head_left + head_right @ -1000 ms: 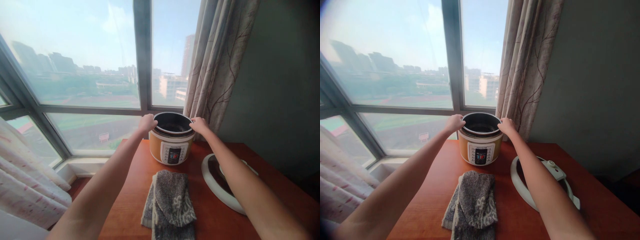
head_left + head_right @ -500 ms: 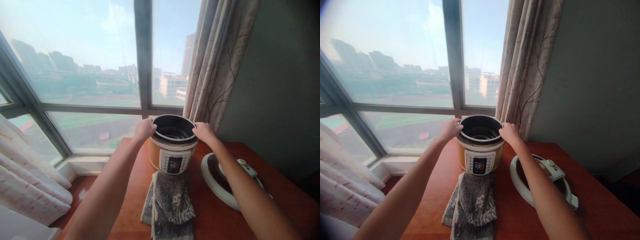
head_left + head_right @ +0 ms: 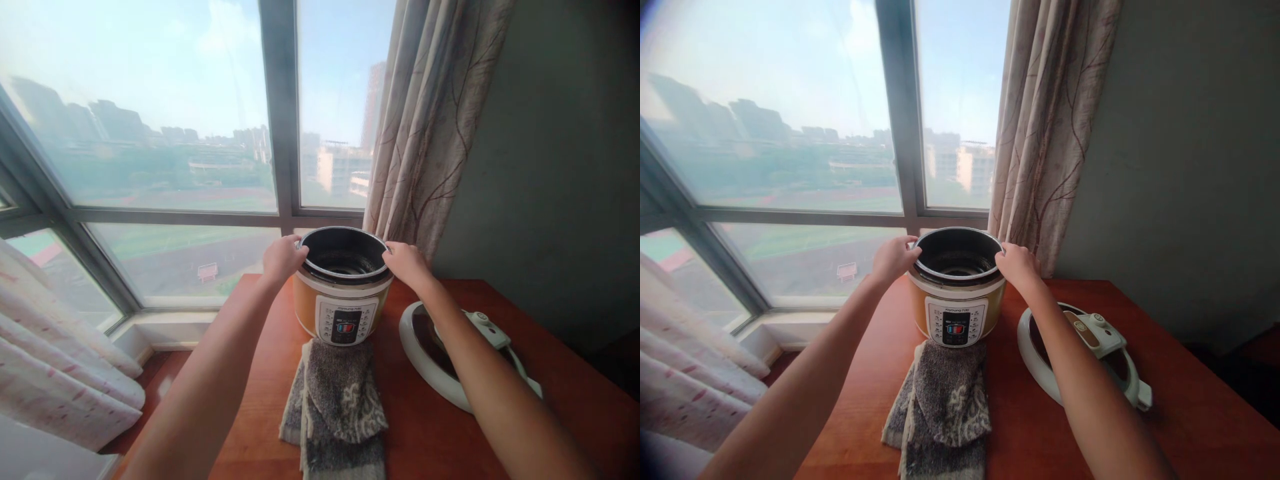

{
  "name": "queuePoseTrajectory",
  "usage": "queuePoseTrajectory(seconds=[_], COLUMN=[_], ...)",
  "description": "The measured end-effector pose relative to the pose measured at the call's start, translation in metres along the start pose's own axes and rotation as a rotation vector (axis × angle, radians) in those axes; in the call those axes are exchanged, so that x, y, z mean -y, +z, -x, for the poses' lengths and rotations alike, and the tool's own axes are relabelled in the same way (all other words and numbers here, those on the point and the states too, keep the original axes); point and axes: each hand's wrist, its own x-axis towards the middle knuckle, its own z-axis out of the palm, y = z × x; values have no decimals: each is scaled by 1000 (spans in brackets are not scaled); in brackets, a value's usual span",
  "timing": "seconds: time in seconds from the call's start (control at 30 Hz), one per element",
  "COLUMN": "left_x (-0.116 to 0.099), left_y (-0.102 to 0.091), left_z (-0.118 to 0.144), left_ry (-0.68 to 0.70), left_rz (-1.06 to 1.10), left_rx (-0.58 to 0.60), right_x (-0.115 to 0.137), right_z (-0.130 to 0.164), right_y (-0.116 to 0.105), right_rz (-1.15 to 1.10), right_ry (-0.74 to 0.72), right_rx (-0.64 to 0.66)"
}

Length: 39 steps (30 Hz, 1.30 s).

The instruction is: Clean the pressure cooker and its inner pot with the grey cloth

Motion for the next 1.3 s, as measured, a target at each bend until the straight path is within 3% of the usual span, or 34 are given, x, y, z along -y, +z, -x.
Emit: queuePoseTrajectory(seconds=[0.2,0.33,0.47,0.7,0.87,0.97,1.07,1.2,1.3], left_x=[2,16,40,60,55,55,58,63,66], left_y=[1,4,15,47,63,67,69,70,71], left_z=[4,11,12,1,-3,-3,-2,-2,-3], left_ry=[1,3,-48,-86,-114,-109,-79,-33,-9], left_rz=[51,208,361,629,773,823,841,840,836], left_rx=[-31,-143,-273,-158,-181,-212,-233,-241,-244], right_x=[-9,-26,-71,-173,-214,-216,-201,-182,-182], right_z=[6,18,30,57,90,107,117,118,115], right_y=[6,13,22,30,44,51,52,50,51], right_rz=[-95,-168,-147,39,216,312,396,499,487], right_ry=[-23,-60,-9,73,127,151,164,190,224], right_rx=[-71,-128,-185,-153,-149,-88,-14,21,57])
